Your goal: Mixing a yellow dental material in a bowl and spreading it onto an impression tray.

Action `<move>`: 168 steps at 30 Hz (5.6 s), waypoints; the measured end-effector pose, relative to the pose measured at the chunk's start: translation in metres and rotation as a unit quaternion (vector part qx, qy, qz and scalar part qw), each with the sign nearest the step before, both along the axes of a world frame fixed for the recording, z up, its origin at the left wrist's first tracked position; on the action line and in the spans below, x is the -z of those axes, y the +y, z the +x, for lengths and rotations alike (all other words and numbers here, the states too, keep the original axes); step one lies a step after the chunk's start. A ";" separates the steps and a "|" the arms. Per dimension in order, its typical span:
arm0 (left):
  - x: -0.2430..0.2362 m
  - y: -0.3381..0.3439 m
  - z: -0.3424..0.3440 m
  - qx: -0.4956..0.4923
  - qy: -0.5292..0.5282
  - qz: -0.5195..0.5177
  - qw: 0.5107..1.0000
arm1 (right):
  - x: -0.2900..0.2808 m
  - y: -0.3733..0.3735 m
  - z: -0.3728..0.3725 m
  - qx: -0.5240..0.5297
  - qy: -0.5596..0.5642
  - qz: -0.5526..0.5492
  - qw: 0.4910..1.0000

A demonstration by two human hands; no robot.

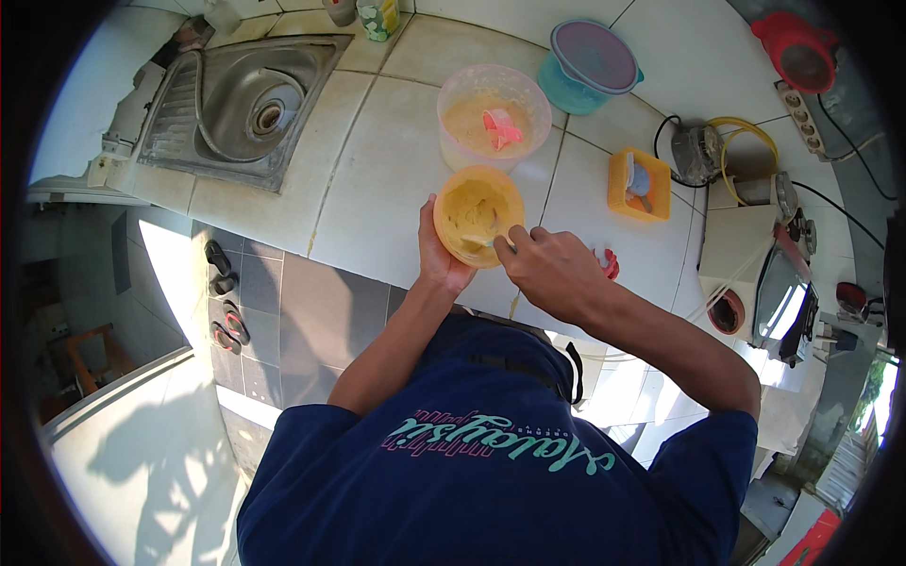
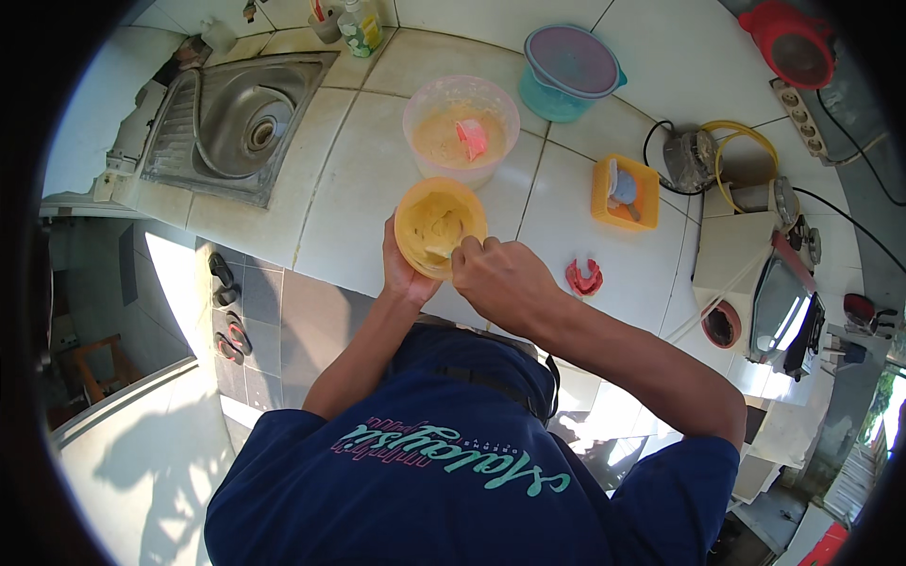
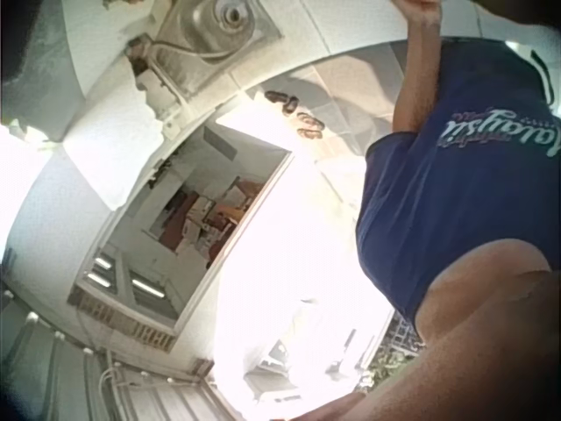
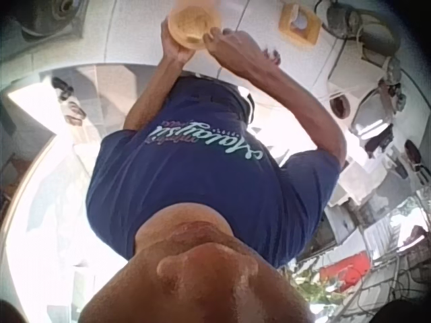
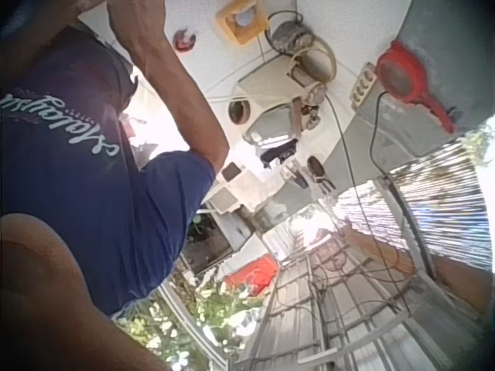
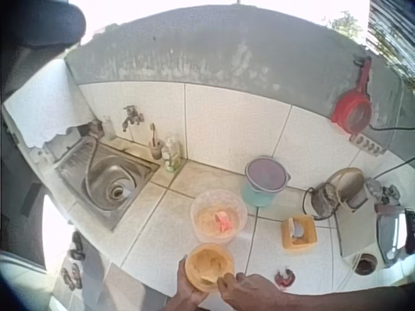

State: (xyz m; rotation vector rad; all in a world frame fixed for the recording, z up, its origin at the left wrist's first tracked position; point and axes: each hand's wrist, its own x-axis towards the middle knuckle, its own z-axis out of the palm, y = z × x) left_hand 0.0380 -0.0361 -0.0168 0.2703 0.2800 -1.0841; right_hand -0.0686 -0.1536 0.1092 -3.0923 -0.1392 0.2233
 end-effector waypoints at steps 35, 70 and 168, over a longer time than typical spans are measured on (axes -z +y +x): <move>0.026 0.009 -0.007 0.019 -0.106 0.081 0.991 | 0.026 -0.021 -0.020 0.155 -0.145 0.010 0.977; -0.047 -0.021 -0.039 -0.009 -0.041 -0.009 0.999 | -0.032 -0.036 -0.063 0.090 -0.103 0.037 0.990; -0.036 -0.017 -0.066 -0.166 0.062 -0.025 0.984 | 0.058 0.024 -0.179 0.260 -0.247 0.271 0.893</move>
